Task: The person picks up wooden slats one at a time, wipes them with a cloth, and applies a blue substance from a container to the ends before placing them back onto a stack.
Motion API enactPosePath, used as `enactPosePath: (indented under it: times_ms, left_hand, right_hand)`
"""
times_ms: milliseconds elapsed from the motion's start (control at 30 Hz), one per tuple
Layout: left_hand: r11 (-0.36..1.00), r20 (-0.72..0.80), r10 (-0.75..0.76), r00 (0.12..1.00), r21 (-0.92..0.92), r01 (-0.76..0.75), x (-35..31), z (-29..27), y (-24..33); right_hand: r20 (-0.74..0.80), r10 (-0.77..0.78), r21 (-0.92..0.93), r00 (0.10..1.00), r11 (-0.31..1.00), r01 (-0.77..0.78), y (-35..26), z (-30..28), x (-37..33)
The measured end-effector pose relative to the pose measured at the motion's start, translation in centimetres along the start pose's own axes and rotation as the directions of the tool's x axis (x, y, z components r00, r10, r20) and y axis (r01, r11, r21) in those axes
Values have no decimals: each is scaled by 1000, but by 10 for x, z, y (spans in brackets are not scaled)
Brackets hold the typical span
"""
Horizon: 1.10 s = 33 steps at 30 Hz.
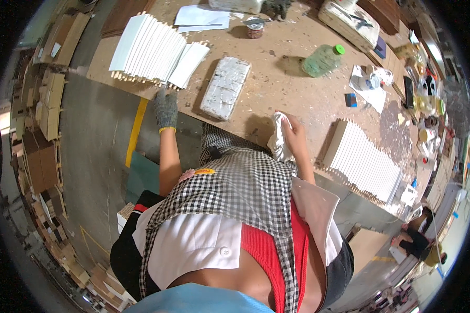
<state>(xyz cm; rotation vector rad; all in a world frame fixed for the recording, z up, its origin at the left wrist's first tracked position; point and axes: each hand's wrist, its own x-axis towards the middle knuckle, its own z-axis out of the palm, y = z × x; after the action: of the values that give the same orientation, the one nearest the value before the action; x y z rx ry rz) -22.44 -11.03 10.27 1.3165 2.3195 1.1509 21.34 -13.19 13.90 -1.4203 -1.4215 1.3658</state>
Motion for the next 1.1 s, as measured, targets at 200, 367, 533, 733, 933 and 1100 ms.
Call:
enactPosePath:
  times_ms: [200, 367, 533, 733, 933, 1100]
  left_hand:
    - [702, 175, 446, 878, 540, -464, 30, 29, 54]
    - [630, 246, 68, 967, 741, -233, 57, 62, 83]
    - [634, 117, 24, 993, 766, -106, 54, 61, 94]
    - [395, 204, 224, 953, 875, -280, 29, 70, 112]
    - [689, 586, 701, 407, -408, -599, -124, 152, 215]
    - [694, 824, 566, -19, -489, -529, -208, 231, 242]
  right_hand:
    - [-86, 65, 105, 994, 993, -56, 12, -10, -26]
    - [-129, 42, 40, 991, 999, -37, 8, -19, -42]
    - [-179, 120, -167, 976, 975, -150, 13, -33, -71]
    - [-599, 298, -465, 743, 626, -626, -3, -65, -123]
    - [-694, 323, -451, 644, 503, -737, 34, -60, -146]
    - [-670, 255, -494, 697, 548, -675, 55, -17, -125]
